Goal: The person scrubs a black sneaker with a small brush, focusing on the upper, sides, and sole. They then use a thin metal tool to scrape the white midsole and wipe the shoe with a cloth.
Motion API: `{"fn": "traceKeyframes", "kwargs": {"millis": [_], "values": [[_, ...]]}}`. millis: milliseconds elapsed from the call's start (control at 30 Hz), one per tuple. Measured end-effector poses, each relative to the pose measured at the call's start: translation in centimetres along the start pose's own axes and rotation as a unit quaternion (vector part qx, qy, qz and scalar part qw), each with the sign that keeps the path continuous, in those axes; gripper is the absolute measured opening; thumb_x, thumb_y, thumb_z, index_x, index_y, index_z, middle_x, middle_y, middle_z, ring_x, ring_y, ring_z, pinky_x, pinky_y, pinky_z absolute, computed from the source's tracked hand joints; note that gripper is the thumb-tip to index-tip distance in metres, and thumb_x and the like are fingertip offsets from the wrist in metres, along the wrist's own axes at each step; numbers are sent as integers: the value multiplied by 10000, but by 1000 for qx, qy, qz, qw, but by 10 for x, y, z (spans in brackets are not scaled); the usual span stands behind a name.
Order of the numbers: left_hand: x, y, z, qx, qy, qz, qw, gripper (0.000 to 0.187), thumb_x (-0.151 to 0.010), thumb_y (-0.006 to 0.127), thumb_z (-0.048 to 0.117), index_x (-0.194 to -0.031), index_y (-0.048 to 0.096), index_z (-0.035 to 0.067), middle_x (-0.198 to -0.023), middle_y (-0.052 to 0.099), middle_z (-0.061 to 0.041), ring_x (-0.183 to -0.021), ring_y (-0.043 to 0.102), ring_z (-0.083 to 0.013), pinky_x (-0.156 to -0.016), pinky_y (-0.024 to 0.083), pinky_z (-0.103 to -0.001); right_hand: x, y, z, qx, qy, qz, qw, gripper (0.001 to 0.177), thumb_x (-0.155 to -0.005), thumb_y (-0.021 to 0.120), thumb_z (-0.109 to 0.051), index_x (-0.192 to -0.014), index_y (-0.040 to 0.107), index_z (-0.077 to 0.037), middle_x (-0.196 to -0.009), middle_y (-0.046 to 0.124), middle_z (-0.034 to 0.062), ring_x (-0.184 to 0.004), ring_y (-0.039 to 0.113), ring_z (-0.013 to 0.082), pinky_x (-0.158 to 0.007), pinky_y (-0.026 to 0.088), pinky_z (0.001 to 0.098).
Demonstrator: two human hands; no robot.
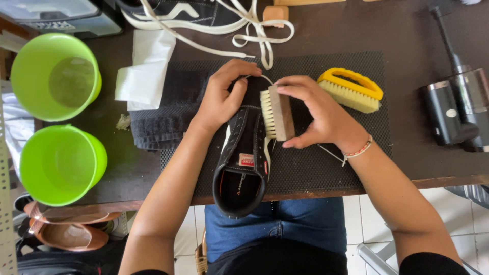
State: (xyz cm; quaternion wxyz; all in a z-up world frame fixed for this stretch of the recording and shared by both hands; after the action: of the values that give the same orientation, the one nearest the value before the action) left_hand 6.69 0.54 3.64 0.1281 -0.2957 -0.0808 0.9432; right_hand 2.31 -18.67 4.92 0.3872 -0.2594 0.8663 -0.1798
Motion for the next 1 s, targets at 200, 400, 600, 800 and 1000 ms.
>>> {"fn": "traceKeyframes", "kwargs": {"millis": [200,400,600,800,1000], "values": [[1,6,32,40,77,-63,994,169,-922,470,36,-876,633,51,-1040,691,-97,-1110,644,-344,-1024,501,-509,-2,0,-10,31,39,-69,996,952,-809,781,-548,-1503,393,-24,-1444,460,228,-1337,522,377,-1184,438,492],[0,8,44,81,87,-73,990,518,-1051,417,336,-658,627,70,-839,611,-63,-866,519,-224,-864,419,-408,6,-1,6,22,77,-59,995,1014,-763,779,-557,-1513,381,-1,-1450,455,214,-1354,502,363,-1198,416,479],[5,16,37,83,47,-112,989,488,-1020,420,236,-570,535,90,-775,585,-29,-870,506,-200,-953,348,-405,6,-1,5,24,82,-31,996,998,-789,772,-539,-1531,369,-6,-1409,484,212,-1275,517,348,-1144,461,468],[7,18,35,94,41,-96,990,456,-1026,374,236,-589,421,110,-768,532,-37,-849,419,-186,-902,307,-392,4,2,-6,36,87,-8,996,956,-807,726,-565,-1496,412,18,-1348,524,217,-1209,549,333,-1089,486,442],[3,9,44,111,63,-77,989,441,-1006,338,188,-596,467,88,-819,520,-69,-851,423,-205,-870,346,-373,-8,8,-35,-170,149,61,972,866,-843,734,-428,-1494,352,-2,-1418,419,146,-1347,540,269,-1187,517,377]]}}
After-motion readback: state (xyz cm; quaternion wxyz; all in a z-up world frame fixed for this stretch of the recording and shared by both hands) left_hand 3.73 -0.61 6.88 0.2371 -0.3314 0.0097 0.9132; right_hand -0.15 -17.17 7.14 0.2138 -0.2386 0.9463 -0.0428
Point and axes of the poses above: each hand's wrist, its own x-axis away from the middle knuckle, its own y-axis out of the palm, z = x × y, the point moved 7 cm from there along -x, towards the middle knuckle
